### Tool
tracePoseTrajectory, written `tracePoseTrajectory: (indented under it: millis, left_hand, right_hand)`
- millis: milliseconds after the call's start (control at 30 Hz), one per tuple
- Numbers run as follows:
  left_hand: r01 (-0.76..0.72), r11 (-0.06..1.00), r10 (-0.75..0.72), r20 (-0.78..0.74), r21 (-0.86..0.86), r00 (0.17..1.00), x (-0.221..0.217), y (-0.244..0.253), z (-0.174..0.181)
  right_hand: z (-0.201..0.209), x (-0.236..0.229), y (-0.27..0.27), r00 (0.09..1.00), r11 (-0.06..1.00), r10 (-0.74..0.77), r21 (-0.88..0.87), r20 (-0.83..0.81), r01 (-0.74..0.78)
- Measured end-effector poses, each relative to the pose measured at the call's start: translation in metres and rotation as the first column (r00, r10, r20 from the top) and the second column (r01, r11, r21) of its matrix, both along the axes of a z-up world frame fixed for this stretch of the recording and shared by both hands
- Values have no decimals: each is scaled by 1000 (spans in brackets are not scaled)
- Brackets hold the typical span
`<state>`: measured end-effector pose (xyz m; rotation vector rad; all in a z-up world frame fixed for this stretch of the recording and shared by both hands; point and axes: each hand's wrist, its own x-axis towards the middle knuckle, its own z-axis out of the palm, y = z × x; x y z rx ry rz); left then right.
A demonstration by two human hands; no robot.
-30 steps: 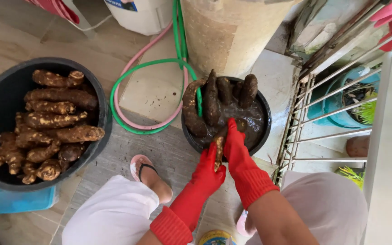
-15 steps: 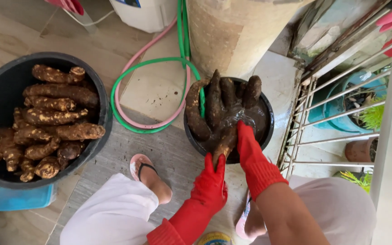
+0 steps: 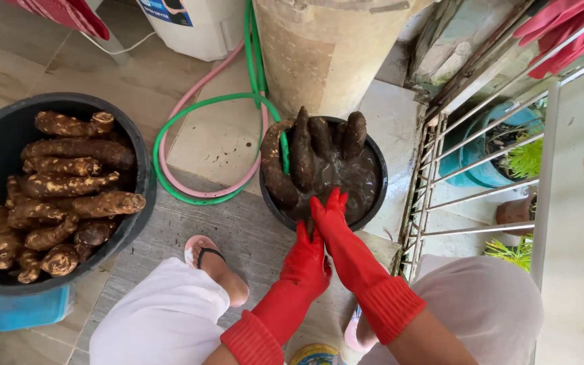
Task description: Washing and scrubbing large roots in a bucket of water to remove dirt.
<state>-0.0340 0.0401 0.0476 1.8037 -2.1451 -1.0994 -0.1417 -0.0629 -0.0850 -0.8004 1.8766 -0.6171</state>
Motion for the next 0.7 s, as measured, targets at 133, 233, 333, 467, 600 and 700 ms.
tracePoseTrajectory:
  millis: [133, 233, 333, 467, 600, 700]
  left_hand:
    - [-20, 999, 18, -62, -25, 998, -1, 5, 16]
    - [-11, 998, 9, -22, -66, 1000, -2, -1, -8]
    - [30, 998, -28, 37, -63, 999, -2, 7, -14]
    - [41, 996, -42, -11, -78, 999, 5, 7, -9]
    - [53, 997, -54, 12, 58, 998, 10, 1, 12]
    - [51, 998, -51, 11, 40, 999, 12, -4, 12]
  right_hand:
    - [-58, -17, -10, 992, 998, 9, -56, -123, -16]
    - [-40, -20, -34, 990, 996, -82, -32, -114, 78]
    - [-6, -25, -35, 959, 962, -272, 59, 79, 268]
    - [25, -33, -50, 871, 859, -469, 308, 150, 409]
    - [12, -25, -65, 891, 878, -429, 300, 148, 373]
    - [7, -21, -79, 912, 903, -386, 261, 138, 342]
